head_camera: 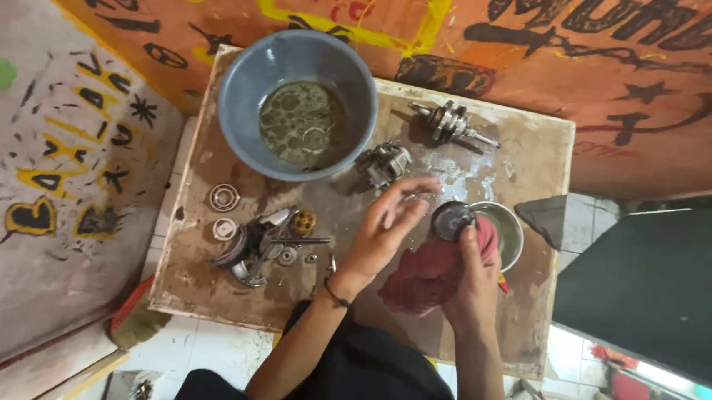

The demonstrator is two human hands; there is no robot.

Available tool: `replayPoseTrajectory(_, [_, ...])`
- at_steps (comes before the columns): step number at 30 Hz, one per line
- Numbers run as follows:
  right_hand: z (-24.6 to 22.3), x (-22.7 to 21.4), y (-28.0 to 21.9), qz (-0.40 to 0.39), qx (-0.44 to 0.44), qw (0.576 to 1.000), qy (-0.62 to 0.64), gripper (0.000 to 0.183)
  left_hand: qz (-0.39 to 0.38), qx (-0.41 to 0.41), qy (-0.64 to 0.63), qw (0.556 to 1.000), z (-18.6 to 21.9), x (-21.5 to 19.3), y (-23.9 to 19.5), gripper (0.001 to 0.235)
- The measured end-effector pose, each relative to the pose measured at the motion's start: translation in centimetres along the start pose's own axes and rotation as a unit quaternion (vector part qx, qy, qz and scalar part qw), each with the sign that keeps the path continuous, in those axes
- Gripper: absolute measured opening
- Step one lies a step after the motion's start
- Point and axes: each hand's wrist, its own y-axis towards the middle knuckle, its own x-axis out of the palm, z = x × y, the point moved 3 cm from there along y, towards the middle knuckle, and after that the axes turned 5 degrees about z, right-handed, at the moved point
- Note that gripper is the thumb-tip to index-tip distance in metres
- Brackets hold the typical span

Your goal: Cleaning and wiping oily motorcycle engine components with a cloth and solvent.

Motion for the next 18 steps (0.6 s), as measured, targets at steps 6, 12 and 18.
replayPoseTrajectory(6, [-1.9,-0.4,0.5,-0.01,0.013,0.989,0.149,0.027,0.142,-0.208,0.012,0.968,-22.2,-6.8,-9.5,0.037])
replayPoseTrajectory(12, [-1.4,-0.6,0.7,-0.004,-0.07,0.993,0.095,0.027,0.047,-0.352,-0.051,0.934,-14.5,-3.4,-8.6,0.05])
replayPoseTrajectory(18, [-1.0,-0.3,0.7,0.072,-0.1,0.992,0.008,0.024,0.141,-0.26,-0.3,0.907,-7.8,-1.2,-5.4,0.042])
